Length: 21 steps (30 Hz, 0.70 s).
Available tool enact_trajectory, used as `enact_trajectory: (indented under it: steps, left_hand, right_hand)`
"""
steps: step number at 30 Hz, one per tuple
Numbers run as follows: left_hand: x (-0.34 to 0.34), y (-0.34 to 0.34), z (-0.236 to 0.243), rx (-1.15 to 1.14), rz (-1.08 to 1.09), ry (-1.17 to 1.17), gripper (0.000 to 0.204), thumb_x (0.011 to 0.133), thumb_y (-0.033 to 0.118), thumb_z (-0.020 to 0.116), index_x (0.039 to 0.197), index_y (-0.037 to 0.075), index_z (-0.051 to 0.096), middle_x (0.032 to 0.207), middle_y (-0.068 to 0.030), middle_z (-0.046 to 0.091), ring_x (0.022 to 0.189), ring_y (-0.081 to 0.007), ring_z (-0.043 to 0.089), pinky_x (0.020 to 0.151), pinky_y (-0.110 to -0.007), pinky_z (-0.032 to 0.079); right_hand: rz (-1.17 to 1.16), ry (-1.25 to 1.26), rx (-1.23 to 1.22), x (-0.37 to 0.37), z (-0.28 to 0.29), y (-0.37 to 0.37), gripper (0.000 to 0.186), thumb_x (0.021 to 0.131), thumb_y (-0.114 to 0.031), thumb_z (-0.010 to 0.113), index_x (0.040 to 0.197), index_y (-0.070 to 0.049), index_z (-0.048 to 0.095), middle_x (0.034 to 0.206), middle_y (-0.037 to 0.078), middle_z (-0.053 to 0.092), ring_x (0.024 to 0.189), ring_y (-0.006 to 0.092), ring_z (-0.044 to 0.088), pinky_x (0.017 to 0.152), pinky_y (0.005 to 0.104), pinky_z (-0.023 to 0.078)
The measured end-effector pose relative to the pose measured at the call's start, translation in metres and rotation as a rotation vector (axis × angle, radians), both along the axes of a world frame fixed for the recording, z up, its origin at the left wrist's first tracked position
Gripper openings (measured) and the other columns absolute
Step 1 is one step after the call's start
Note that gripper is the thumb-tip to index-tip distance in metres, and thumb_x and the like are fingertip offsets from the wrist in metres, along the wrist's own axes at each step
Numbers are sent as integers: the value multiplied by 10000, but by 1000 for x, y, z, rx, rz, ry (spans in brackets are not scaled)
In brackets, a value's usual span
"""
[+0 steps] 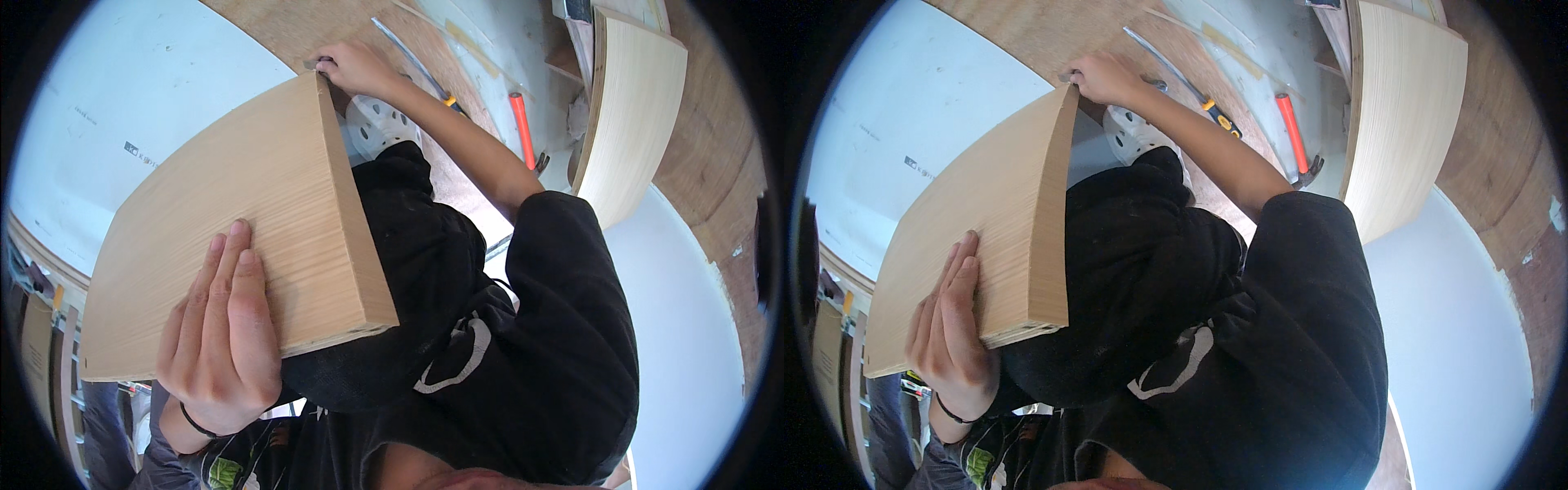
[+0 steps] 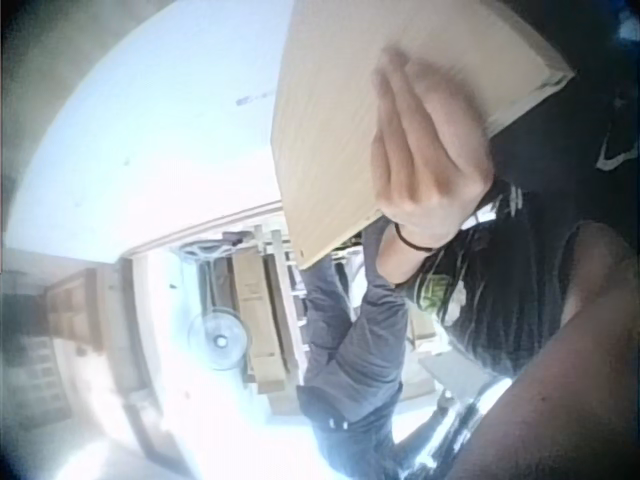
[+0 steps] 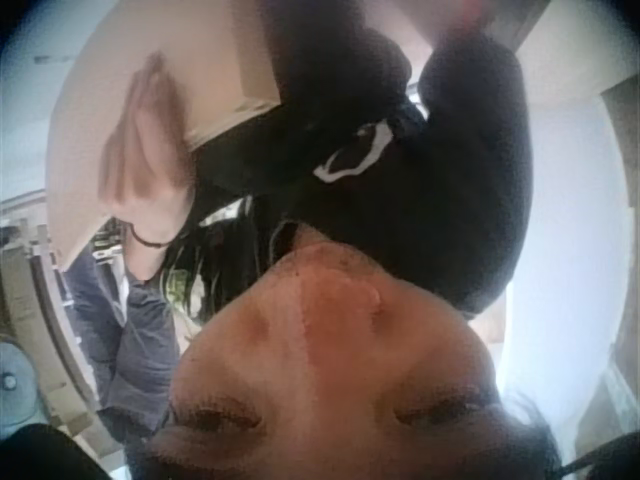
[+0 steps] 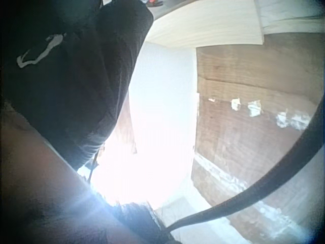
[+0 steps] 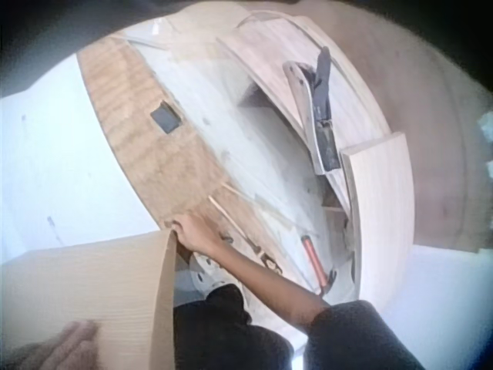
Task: The person holds a curved wooden board and uses a metal file to smooth its edges. They switch to a utility knife to scrape and refine the edge, then return to filing. The process repeats with alternating tools to shape the wood.
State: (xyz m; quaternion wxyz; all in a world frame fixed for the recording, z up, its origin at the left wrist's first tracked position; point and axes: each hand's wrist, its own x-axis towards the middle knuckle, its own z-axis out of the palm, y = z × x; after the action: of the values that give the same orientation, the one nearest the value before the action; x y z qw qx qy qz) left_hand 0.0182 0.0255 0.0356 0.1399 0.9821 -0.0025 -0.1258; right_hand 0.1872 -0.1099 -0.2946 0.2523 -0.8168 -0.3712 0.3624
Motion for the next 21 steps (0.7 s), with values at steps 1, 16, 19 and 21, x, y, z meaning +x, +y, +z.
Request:
enact_trajectory:
  steps: [1,16,19,21]
  left_hand:
    - [0,0,0,5,10,20,152,898,15,627,1015,-73,668,1003,-217,734,963,-307,735,678,-281,593]
    - [2,2,-1,-4,-10,-13,134,920,34,595,966,-69,668,972,-219,738,923,-295,746,632,-285,592]
    - [3,2,-3,16,-33,-52,126,913,24,579,940,-68,660,949,-214,741,904,-285,750,627,-287,595]
    - [2,1,-4,7,-19,-76,117,908,19,573,929,-59,657,931,-206,744,884,-282,754,617,-286,591]
  right_hand:
    - [-6,13,-10,0,-1,0,250,909,-215,606,1108,-142,737,977,125,734,909,325,690,826,426,535]
    - [8,-39,-21,-7,-12,2,261,918,-164,568,1111,-65,713,1015,206,701,979,390,651,895,453,505]
    - [10,-49,0,-8,-15,2,266,921,-157,564,1107,-18,695,1037,218,693,998,401,640,917,461,491]
    - [16,-47,13,-9,-16,2,265,921,-156,566,1094,1,690,1041,227,689,1000,404,638,917,466,488]
